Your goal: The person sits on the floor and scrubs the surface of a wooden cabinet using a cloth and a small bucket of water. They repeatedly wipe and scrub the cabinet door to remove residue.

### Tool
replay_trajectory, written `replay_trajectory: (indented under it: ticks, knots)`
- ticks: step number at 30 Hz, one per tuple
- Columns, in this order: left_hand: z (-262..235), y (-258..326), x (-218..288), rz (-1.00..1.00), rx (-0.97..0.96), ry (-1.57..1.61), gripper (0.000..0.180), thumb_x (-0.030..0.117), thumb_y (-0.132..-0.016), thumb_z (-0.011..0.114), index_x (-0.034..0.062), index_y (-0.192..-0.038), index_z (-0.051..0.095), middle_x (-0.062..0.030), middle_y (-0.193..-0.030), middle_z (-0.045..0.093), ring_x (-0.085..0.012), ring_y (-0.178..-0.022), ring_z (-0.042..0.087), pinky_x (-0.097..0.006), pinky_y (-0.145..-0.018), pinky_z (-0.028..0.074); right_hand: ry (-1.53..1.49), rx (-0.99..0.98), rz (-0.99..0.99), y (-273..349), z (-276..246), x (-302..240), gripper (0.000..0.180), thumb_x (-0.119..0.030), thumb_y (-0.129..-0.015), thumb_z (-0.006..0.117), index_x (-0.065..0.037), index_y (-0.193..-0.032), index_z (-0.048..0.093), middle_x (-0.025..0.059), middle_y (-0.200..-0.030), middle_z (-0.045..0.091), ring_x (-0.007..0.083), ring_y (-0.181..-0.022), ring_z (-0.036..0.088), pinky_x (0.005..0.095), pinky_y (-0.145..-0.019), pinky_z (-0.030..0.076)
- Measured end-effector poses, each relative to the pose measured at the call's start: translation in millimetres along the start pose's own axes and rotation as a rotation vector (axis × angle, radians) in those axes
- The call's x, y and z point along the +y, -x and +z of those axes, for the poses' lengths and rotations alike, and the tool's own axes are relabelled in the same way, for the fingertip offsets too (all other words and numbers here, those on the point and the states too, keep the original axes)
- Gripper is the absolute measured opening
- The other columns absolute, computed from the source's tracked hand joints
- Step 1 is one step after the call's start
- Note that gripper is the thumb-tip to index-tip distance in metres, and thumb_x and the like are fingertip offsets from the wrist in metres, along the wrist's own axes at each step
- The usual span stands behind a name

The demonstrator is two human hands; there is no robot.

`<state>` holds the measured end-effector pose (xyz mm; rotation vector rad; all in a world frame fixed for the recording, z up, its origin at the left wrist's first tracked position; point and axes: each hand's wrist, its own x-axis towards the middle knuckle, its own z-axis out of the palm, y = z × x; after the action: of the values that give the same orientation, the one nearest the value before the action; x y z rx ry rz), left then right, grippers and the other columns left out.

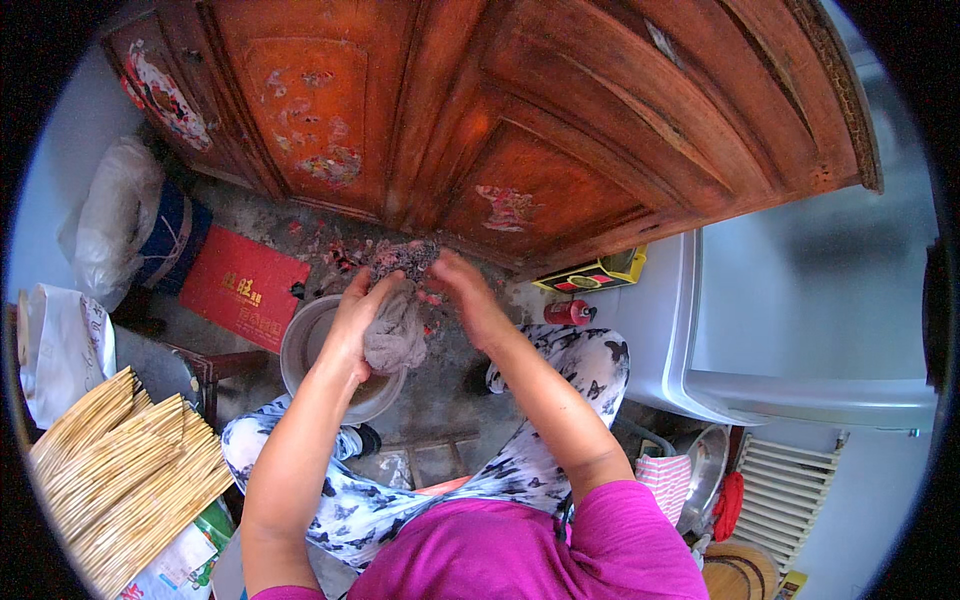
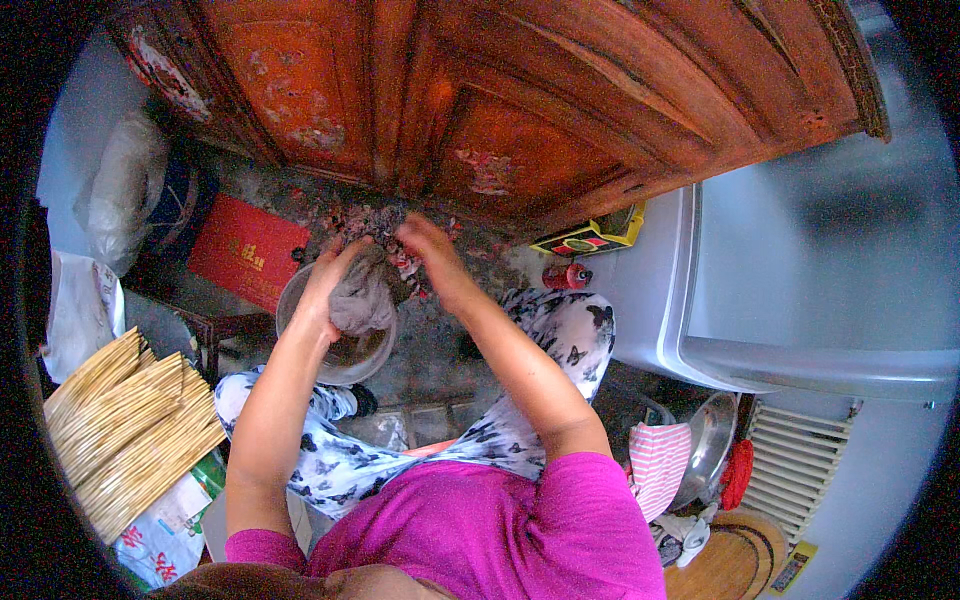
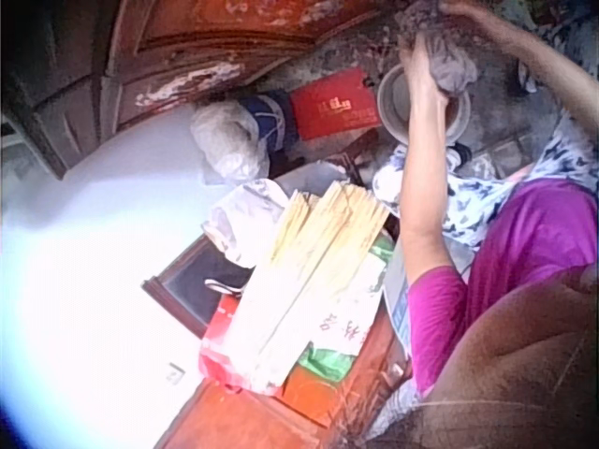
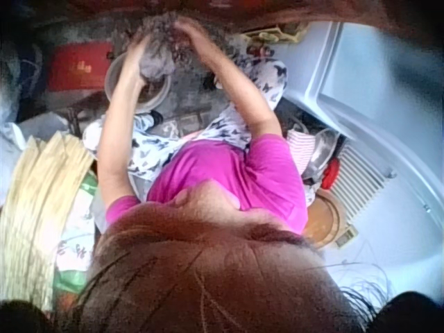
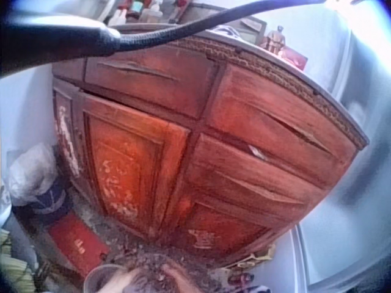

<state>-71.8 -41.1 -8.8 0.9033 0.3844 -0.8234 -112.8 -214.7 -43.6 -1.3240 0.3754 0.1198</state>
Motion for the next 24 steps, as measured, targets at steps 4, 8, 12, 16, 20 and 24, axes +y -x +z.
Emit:
replay_trajectory:
  ticks: [4,8,12,16,20,24]
  knots:
    - [2,4,5,0.061,0.048,-0.104,0.038,0.023,-0.096,0.066,0.0048,-0.126,0.049,-0.0109,-0.093,0.069,-0.0191,-0.074,0.069,-0.031,-0.062,0.055,-0.213,0.483,-0.18,-30,-49,5,0.026,-0.022,-0.095,0.064,-0.008,-0.117,0.065,0.0021,-0.106,0.068,0.0131,-0.088,0.064,0.029,-0.075,0.049]
    - [-3,4,5,0.099,0.008,-0.148,0.043,0.023,-0.096,0.066,0.0038,-0.13,0.049,-0.0096,-0.092,0.069,-0.0182,-0.077,0.07,-0.03,-0.062,0.055,-0.347,0.819,-0.04,-57,-111,-8,0.03,-0.028,-0.093,0.068,-0.011,-0.117,0.066,0.0003,-0.106,0.069,0.0111,-0.087,0.064,0.028,-0.073,0.049]
    - [-1,10,11,0.112,-0.007,-0.196,0.039,0.024,-0.096,0.067,0.0043,-0.126,0.052,-0.0091,-0.091,0.069,-0.0176,-0.076,0.07,-0.03,-0.061,0.055,-0.406,0.814,0.067,-64,-117,-7,0.041,-0.041,-0.093,0.066,-0.01,-0.119,0.064,0.0007,-0.11,0.069,0.0125,-0.096,0.064,0.0281,-0.078,0.049]
    - [2,13,12,0.103,-0.006,-0.15,0.035,0.025,-0.096,0.067,0.0051,-0.122,0.055,-0.0103,-0.089,0.07,-0.018,-0.072,0.069,-0.03,-0.059,0.054,-0.249,0.783,-0.016,-67,-127,4,0.044,-0.045,-0.094,0.064,-0.009,-0.119,0.062,0.0026,-0.114,0.068,0.0154,-0.105,0.063,0.0287,-0.087,0.047]
    - [4,13,11,0.12,-0.033,-0.151,0.036,0.026,-0.096,0.068,0.0048,-0.12,0.053,-0.0122,-0.087,0.07,-0.0203,-0.068,0.068,-0.033,-0.058,0.056,-0.274,0.703,-0.013,-70,-153,14,0.042,-0.042,-0.093,0.064,-0.009,-0.118,0.062,0.0048,-0.115,0.068,0.0179,-0.107,0.063,0.0303,-0.091,0.046]
    - [3,14,10,0.122,-0.052,-0.134,0.037,0.026,-0.096,0.067,0.0049,-0.121,0.052,-0.0131,-0.087,0.07,-0.0213,-0.069,0.069,-0.036,-0.058,0.058,-0.409,0.671,0.126,-72,-152,-1,0.037,-0.038,-0.091,0.067,-0.01,-0.114,0.063,0.0038,-0.113,0.068,0.0182,-0.107,0.062,0.0311,-0.094,0.046]
